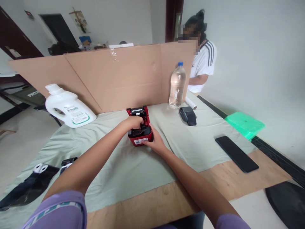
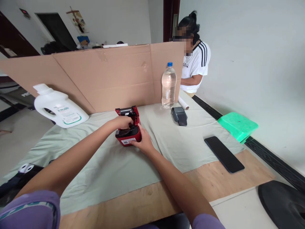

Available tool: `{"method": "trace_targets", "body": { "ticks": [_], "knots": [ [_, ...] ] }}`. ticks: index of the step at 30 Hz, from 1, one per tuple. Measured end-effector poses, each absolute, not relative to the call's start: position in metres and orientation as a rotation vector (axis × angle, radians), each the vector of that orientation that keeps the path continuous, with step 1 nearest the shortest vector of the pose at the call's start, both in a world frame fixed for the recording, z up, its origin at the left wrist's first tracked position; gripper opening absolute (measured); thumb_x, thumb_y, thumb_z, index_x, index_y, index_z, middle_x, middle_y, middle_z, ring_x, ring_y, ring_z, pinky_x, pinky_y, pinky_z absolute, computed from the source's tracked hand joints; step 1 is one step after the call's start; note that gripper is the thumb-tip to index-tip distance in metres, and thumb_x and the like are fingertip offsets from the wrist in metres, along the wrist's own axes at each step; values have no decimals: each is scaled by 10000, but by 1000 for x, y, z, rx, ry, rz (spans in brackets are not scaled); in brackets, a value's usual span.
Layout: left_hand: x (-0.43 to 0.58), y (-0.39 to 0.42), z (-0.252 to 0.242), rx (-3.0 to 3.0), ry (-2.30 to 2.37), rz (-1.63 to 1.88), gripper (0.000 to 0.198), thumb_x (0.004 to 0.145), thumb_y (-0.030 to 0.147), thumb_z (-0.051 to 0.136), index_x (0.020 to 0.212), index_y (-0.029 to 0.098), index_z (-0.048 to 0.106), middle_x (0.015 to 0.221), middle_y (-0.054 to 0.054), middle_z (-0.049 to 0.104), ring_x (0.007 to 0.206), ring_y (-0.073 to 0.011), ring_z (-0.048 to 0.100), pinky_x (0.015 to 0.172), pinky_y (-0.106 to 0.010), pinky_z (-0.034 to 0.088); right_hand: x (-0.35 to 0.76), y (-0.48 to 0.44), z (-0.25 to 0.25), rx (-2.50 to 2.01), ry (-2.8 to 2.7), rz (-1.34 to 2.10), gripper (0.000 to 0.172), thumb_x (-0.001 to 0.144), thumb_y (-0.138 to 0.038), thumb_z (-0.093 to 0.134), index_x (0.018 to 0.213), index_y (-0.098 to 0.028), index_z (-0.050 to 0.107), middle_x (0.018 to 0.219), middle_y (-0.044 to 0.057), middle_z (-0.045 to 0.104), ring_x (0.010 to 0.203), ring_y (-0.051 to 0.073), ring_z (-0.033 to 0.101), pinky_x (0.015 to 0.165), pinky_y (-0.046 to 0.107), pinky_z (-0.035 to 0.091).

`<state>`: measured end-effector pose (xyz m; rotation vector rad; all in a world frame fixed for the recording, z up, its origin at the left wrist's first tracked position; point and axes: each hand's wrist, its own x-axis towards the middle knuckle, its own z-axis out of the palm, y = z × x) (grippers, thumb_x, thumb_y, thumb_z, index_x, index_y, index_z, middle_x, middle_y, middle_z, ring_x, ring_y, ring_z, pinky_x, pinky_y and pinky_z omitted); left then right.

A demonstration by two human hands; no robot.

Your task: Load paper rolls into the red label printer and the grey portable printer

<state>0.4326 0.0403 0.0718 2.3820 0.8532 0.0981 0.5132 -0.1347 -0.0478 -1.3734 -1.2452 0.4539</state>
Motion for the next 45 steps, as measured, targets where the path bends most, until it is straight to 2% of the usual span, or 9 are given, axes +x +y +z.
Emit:
{"method": "trace_targets", "body": {
  "ticks": [6,10,12,16,22,29,36,40,45],
  "knots": [
    [376,16,110,2760,786,125,273,703,333,657,927,243,785,910,-36,768,835,-248,671,794,-327,500,514,-134,-47,-1394,-1273,419,1031,709,-441,849,1583,-241,340,1536,129,503,1407,369,472,1189,537,357],
    [303,19,122,2516,830,496,460,877,399,458,1219,218,707,1222,-65,716,1068,-255,642,946,-355,495,513,-135,-46,-1387,-1273,433,1010,740,-434,832,1592,-259,320,1559,112,478,1426,351,459,1190,520,374],
    [263,32,118,2404,1051,584,518,894,483,463,1290,196,635,1144,-88,713,990,-253,644,888,-367,511,513,-135,-45,-1381,-1273,444,1006,758,-430,824,1600,-264,299,1577,105,456,1438,333,448,1197,505,373],
    [190,71,101,2365,1553,537,590,854,626,558,1242,184,602,878,-53,658,773,-223,604,715,-317,475,511,-137,-40,-1381,-1274,456,976,774,-414,812,1593,-254,306,1579,110,454,1441,319,443,1206,502,362],
    [121,115,82,2413,1875,167,490,947,524,523,1284,187,637,1123,-106,688,999,-263,611,851,-333,437,508,-140,-31,-1345,-1281,493,939,797,-412,792,1589,-266,309,1530,106,512,1404,309,488,1167,489,416],
    [106,115,50,2457,1972,42,497,995,454,525,1351,112,588,1059,-89,698,1105,-284,531,1000,-452,336,508,-140,-30,-1364,-1272,508,959,780,-427,808,1583,-250,316,1547,114,493,1412,315,480,1179,496,402],
    [103,89,36,2483,2120,302,644,970,517,424,1538,215,458,1501,-205,485,1358,-436,396,1060,-545,312,509,-139,-32,-1423,-1262,491,990,769,-466,812,1594,-262,304,1565,120,470,1421,337,470,1189,528,387],
    [64,68,50,2390,2281,512,603,963,494,410,1469,195,544,1424,-190,567,1310,-416,462,1056,-555,332,509,-138,-32,-1408,-1262,516,994,771,-469,810,1595,-266,293,1547,113,494,1395,325,502,1171,517,415],
    [17,57,59,2124,2248,-20,612,893,566,527,1372,201,635,1308,-153,668,1193,-398,578,984,-498,425,509,-138,-31,-1430,-1266,512,1027,753,-481,825,1599,-269,283,1544,114,495,1384,331,511,1172,539,408]
  ]
}}
